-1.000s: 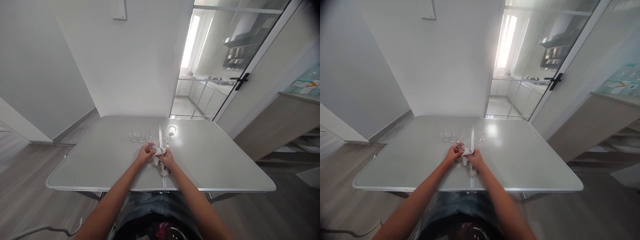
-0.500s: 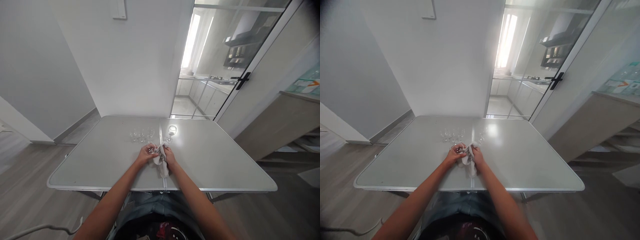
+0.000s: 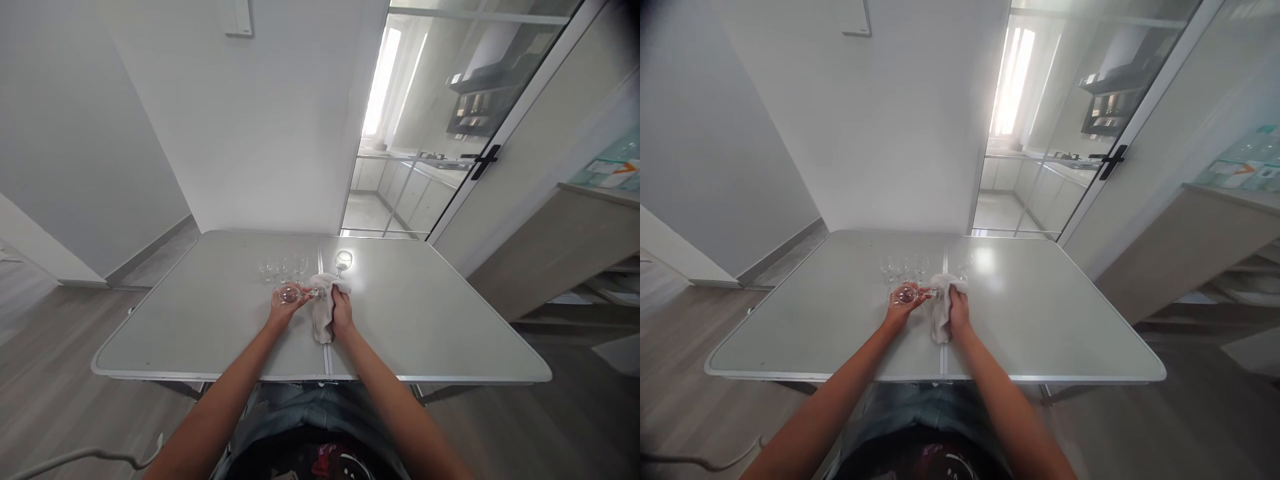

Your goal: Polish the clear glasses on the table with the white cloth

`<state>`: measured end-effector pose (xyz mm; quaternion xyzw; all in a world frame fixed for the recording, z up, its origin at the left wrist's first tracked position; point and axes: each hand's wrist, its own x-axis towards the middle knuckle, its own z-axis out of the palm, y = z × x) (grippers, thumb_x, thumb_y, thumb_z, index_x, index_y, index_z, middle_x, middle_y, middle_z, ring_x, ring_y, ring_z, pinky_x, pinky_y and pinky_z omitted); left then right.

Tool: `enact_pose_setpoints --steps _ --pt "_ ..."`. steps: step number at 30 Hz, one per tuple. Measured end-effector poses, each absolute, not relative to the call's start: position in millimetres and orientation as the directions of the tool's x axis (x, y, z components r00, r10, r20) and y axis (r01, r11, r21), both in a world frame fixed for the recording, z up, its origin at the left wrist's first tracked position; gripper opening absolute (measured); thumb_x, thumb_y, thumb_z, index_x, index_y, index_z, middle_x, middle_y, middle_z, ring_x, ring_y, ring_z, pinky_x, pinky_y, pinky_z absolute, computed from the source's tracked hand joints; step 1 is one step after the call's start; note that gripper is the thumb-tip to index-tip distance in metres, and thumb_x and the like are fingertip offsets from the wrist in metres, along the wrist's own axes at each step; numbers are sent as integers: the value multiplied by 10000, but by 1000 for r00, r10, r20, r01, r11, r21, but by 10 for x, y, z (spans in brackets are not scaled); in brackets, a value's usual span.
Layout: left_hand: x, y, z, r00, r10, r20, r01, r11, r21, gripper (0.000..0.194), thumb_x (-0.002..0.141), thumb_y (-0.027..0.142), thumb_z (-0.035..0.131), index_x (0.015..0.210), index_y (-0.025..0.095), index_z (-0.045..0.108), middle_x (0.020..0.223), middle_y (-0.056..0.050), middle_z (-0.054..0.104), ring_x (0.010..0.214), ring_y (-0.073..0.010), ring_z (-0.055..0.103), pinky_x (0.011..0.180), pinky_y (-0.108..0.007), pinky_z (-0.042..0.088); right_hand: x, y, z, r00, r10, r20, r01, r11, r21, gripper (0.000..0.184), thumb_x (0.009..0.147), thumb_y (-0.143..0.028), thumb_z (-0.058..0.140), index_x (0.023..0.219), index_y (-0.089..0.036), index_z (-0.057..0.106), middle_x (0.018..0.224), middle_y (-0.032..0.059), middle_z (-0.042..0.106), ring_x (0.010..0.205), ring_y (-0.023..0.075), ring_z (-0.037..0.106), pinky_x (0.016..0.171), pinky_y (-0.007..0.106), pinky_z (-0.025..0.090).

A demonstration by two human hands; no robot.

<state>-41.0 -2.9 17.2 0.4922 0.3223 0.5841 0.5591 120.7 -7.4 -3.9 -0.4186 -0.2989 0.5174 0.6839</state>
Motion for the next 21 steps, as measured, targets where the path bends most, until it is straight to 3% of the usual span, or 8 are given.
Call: enact_pose_setpoints --steps 4,8,16,21 --pt "-404 3 174 2 975 222 -287 -212 934 385 665 365 880 860 186 601 918 -64 759 984 -286 740 919 -451 575 1148 -85 -113 134 990 42 -390 92 -916 404 785 -523 707 1024 -197 721 997 51 731 958 219 659 869 336 516" --pt "-409 -9 211 -68 969 236 -254 -245 936 361 684 351 869 876 184 612 921 -66 762 994 -278 739 925 -444 574 1124 -82 -194 99 992 75 -383 107 -917 382 769 -504 724 1009 -206 726 1036 47 724 1003 218 643 937 359 502" --pt "-404 -49 198 3 979 203 -307 -193 932 391 673 361 876 916 181 629 1007 -103 774 964 -267 747 921 -447 580 1067 -119 -193 43 992 115 -411 122 -903 336 769 -543 727 955 -264 713 1001 37 714 1084 231 627 991 394 496" --pt "-410 -12 195 -69 970 235 -287 -245 926 374 677 363 873 897 181 632 972 -86 773 955 -261 744 897 -423 583 1043 -137 -49 -9 983 184 -277 174 -945 261 775 -461 754 956 -277 714 867 21 714 1038 231 643 982 405 493"
